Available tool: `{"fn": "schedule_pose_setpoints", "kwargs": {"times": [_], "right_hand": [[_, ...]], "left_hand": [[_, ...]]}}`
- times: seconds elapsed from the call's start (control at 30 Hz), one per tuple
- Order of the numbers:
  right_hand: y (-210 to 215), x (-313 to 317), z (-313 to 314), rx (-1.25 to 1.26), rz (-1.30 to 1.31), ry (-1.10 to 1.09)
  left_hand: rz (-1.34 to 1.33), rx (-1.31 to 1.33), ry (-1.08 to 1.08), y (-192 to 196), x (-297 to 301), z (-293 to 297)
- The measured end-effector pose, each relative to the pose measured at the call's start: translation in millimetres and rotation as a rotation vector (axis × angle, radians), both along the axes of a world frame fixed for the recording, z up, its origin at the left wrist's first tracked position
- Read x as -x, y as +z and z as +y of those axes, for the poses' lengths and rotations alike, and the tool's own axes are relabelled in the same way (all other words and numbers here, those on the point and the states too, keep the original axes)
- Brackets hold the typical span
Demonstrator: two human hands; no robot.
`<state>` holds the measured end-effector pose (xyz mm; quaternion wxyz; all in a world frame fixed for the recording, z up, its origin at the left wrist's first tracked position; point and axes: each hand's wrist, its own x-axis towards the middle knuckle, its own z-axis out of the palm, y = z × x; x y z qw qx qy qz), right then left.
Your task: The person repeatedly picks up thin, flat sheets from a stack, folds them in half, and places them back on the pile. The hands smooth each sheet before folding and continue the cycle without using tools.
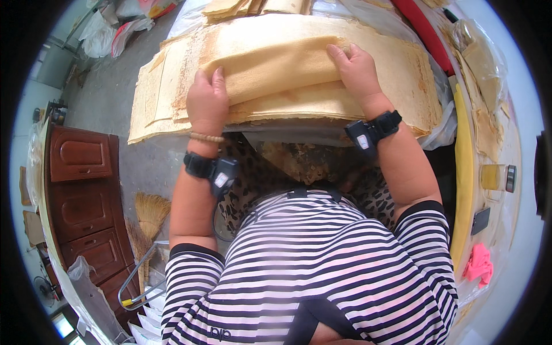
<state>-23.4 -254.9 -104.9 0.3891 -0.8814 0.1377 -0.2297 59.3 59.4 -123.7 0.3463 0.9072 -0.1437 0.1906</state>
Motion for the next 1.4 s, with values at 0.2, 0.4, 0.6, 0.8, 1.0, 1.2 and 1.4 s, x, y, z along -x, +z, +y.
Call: {"fn": "schedule_pose_setpoints", "kwargs": {"times": [0.2, 0.4, 0.6, 0.8, 1.0, 1.2, 1.4], "right_hand": [[-1, -15, 10, 0.283, 0.123, -0.140], [18, -11, 30, 0.462, 0.132, -0.206], [9, -13, 75, 0.859, 0.064, 0.303], [2, -5, 60, 0.721, 0.195, 0.291], [14, 3, 38, 0.270, 0.115, 0.351], [3, 58, -49, -0.159, -0.190, 0.015], [-22, 86, -83, 0.328, 0.005, -0.159]], "left_hand": [[-0.280, -0.319, 0.113, 26, 13, -29], [-0.270, -0.547, -0.441, 12, 27, -59], [-0.185, -0.588, -0.496, 9, 21, -48], [-0.112, -0.576, -0.479, 22, 9, -5], [-0.269, -0.701, -0.595, 37, 0, 3], [-0.259, -0.523, -0.462, 84, -33, -37], [-0.366, -0.694, -0.044, 97, -136, -174]]}}
